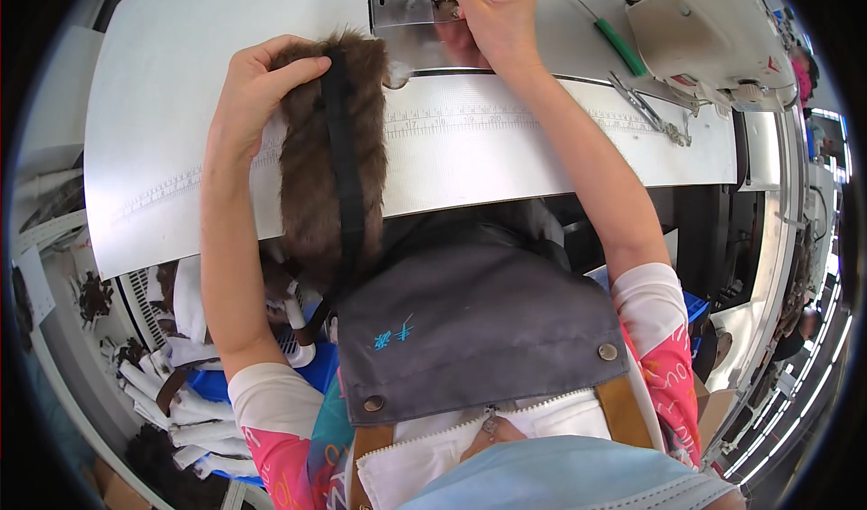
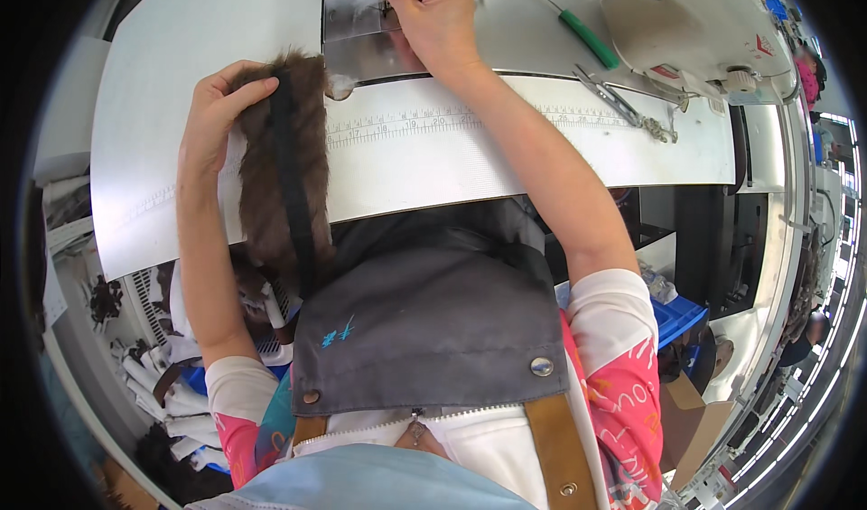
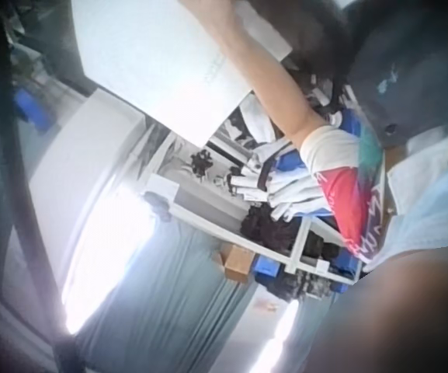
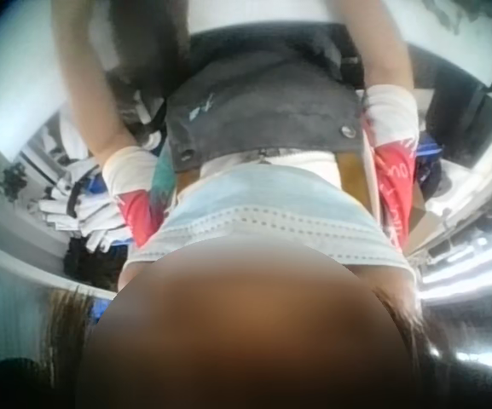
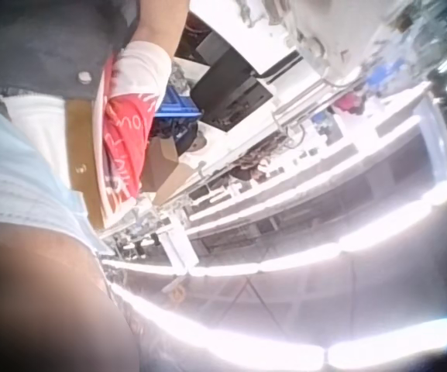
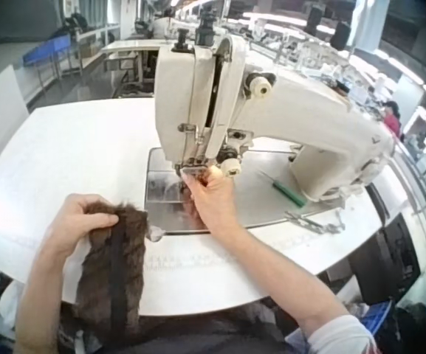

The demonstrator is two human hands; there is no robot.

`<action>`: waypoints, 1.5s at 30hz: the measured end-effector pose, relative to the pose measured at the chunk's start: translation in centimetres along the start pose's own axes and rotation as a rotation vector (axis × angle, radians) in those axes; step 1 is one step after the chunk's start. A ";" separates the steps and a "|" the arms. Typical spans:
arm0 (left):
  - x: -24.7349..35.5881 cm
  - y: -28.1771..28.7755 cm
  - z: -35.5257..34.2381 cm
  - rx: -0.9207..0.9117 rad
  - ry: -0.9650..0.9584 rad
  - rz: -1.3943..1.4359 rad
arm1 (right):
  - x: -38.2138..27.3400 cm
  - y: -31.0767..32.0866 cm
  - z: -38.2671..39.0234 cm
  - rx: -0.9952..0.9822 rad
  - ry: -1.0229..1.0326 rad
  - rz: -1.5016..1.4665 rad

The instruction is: Sewing a piece of dark brown fur trim onto a white fabric substrate using an industrial sewing machine.

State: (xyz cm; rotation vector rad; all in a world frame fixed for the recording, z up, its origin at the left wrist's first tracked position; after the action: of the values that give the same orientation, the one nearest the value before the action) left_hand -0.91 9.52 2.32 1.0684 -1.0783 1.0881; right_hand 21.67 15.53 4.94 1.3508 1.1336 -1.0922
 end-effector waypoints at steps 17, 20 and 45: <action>-0.2 0.1 -0.1 0.010 -0.016 -0.066 | 0.2 -0.8 -1.3 -0.039 0.418 0.649; -0.2 0.2 0.1 0.014 -0.019 -0.075 | -1.2 -0.6 0.0 0.043 0.547 0.633; 0.0 0.0 0.0 0.012 -0.001 -0.081 | -0.3 -0.4 -1.4 -0.121 0.135 0.606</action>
State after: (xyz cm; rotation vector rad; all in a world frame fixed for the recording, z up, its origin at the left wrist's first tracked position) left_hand -0.88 9.53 2.27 1.1125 -1.0218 1.0304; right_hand 21.31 16.94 5.27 1.5469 0.7832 -0.4923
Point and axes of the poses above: each hand's wrist, its own z-axis away from the middle knuckle, its own y-axis out of the back of the hand, x = y × z, the point moved 9 cm from there along -z, towards the middle knuckle, and after that the axes turned 4 degrees about -z, right-handed, at the moved point
